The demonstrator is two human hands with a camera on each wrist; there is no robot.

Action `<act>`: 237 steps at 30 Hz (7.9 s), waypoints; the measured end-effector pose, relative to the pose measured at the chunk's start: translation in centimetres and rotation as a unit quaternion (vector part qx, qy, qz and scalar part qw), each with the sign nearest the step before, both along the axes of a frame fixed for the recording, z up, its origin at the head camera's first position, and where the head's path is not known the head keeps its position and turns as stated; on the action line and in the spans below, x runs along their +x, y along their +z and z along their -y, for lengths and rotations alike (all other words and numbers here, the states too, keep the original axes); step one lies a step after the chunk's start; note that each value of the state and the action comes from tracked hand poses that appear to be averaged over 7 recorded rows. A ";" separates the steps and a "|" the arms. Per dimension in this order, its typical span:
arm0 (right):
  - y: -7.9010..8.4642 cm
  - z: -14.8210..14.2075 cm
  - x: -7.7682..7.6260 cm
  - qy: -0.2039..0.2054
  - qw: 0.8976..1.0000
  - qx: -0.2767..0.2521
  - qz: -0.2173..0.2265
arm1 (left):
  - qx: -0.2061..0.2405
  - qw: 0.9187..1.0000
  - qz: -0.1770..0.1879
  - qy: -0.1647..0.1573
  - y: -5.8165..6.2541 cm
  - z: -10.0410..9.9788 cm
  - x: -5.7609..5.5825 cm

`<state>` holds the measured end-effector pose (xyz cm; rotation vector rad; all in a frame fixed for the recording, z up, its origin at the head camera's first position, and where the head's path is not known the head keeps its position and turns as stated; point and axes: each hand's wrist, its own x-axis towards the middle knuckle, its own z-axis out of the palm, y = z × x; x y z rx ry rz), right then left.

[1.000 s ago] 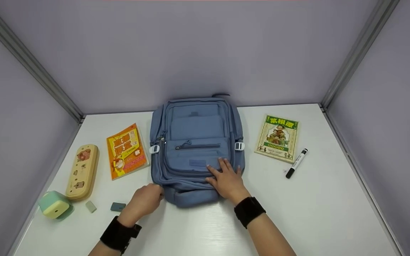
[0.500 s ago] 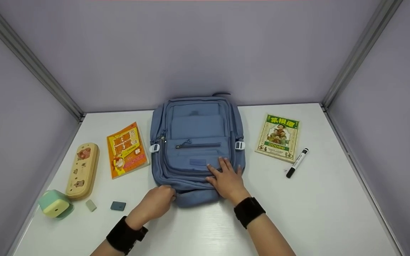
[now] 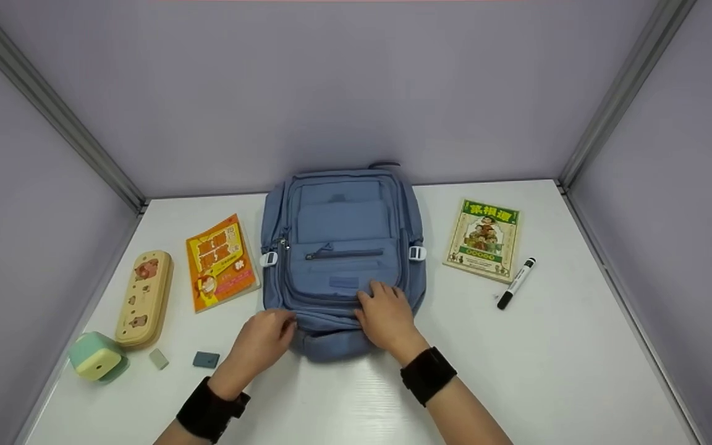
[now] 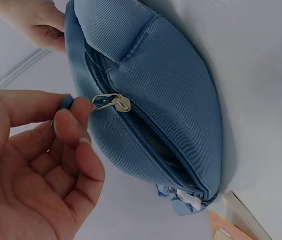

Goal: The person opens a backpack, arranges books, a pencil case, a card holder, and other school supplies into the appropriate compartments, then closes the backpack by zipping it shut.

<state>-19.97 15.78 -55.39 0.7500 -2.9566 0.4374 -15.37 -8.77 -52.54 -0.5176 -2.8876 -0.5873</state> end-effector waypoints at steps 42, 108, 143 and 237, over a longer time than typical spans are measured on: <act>-0.8 7.8 2.0 0.195 0.959 -0.204 -0.020 | 0.045 0.992 -0.097 -0.070 -3.4 3.9 -1.4; -0.5 -8.3 0.5 -0.043 0.984 -0.152 0.084 | 0.034 0.993 -0.100 -0.044 -5.9 4.6 -2.7; -1.3 -11.8 -1.6 -0.149 0.977 -0.147 0.043 | -0.084 0.987 -0.057 -0.126 -4.0 -1.9 -2.9; 0.8 -4.5 -4.7 0.066 0.991 -0.113 0.008 | -0.015 0.988 -0.034 -0.149 -4.5 3.0 -3.7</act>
